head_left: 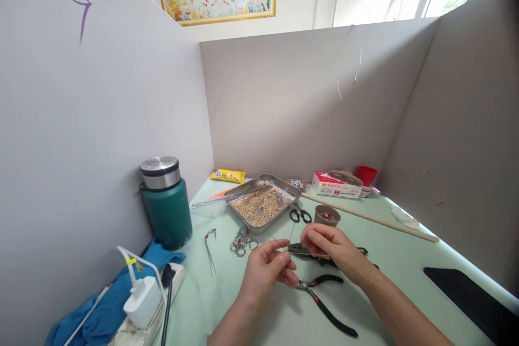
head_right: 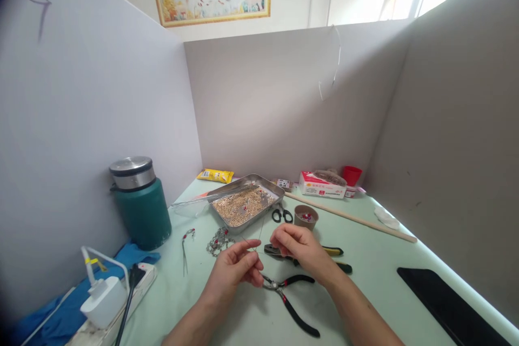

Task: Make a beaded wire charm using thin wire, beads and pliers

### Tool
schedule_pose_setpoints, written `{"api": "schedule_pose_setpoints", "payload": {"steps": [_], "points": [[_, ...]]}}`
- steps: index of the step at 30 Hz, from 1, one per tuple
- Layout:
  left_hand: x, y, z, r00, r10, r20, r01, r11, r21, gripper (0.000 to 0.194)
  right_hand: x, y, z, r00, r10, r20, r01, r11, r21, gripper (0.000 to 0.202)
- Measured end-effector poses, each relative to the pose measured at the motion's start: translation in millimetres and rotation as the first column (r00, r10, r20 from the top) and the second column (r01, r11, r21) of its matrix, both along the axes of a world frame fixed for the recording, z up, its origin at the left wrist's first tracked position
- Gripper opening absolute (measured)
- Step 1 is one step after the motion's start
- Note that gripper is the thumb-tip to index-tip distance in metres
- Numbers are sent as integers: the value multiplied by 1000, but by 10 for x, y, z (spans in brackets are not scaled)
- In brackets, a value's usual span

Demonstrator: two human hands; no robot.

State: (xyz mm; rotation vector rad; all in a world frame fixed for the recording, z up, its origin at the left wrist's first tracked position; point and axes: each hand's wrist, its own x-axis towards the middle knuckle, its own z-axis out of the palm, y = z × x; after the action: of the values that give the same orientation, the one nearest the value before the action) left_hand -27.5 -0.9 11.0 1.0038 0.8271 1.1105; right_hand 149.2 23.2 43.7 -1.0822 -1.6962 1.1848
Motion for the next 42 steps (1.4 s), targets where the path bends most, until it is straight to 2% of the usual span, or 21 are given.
{"api": "schedule_pose_setpoints", "payload": {"steps": [2, 5, 7, 8, 10, 13, 14, 15, 16, 17, 19, 23, 28, 30, 36, 39, 42], "points": [[-3, 4, 0, 1000, -3, 2, 3, 1000, -9, 38, -11, 28, -41, 999, -29, 30, 29, 999, 24, 37], [-5, 15, -32, 1000, -8, -22, 7, 999, -40, 35, 37, 53, -109, 976, -162, 146, 144, 981, 130, 35], [-3, 22, -64, 999, -14, -50, 11, 998, -60, 35, 173, 13, -124, 912, -293, 288, 222, 941, 255, 32], [-1, 24, -81, 998, -10, -67, 5, 997, -71, 35, 288, -30, -120, 854, -367, 370, 253, 913, 321, 31], [6, 26, -109, 995, -9, -99, 0, 996, -88, 35, 617, -170, -101, 673, -520, 526, 316, 845, 432, 28], [22, 19, -132, 991, -33, -130, 19, 994, -111, 36, 1277, -474, -114, 269, -687, 675, 490, 701, 519, 32], [27, 13, -133, 990, -42, -136, 27, 993, -114, 36, 1502, -581, -143, 149, -689, 709, 538, 658, 527, 36], [32, 8, -132, 989, -50, -139, 34, 993, -117, 36, 1711, -680, -186, 73, -659, 748, 585, 636, 503, 41], [36, 2, -128, 988, -56, -141, 39, 992, -118, 36, 1894, -766, -239, 39, -627, 778, 633, 618, 466, 48], [39, -2, -124, 988, -60, -141, 43, 992, -117, 36, 2044, -836, -299, 26, -598, 801, 681, 597, 424, 58], [42, -8, -116, 988, -69, -138, 54, 992, -113, 36, 2242, -921, -416, 65, -545, 836, 719, 606, 339, 71], [37, -8, -130, 985, -96, -143, 81, 991, -103, 34, 2338, -920, -540, 128, -517, 847, 706, 647, 288, 76], [13, 5, -166, 987, -41, -152, 29, 996, -84, 31, 2322, -841, -515, 116, -520, 846, 743, 611, 274, 79], [13, 9, -164, 985, -51, -164, 38, 996, -81, 30, 2304, -835, -491, 114, -525, 843, 753, 599, 271, 74], [42, 19, -139, 983, -81, -168, 64, 993, -104, 33, 2218, -857, -435, 124, -497, 859, 749, 614, 247, 55], [46, 21, -145, 984, -89, -158, 72, 992, -107, 33, 2222, -873, -445, 142, -497, 856, 742, 626, 240, 57], [40, 18, -158, 984, -96, -152, 81, 991, -102, 32, 2251, -929, -468, 181, -517, 837, 723, 647, 243, 69]]}}
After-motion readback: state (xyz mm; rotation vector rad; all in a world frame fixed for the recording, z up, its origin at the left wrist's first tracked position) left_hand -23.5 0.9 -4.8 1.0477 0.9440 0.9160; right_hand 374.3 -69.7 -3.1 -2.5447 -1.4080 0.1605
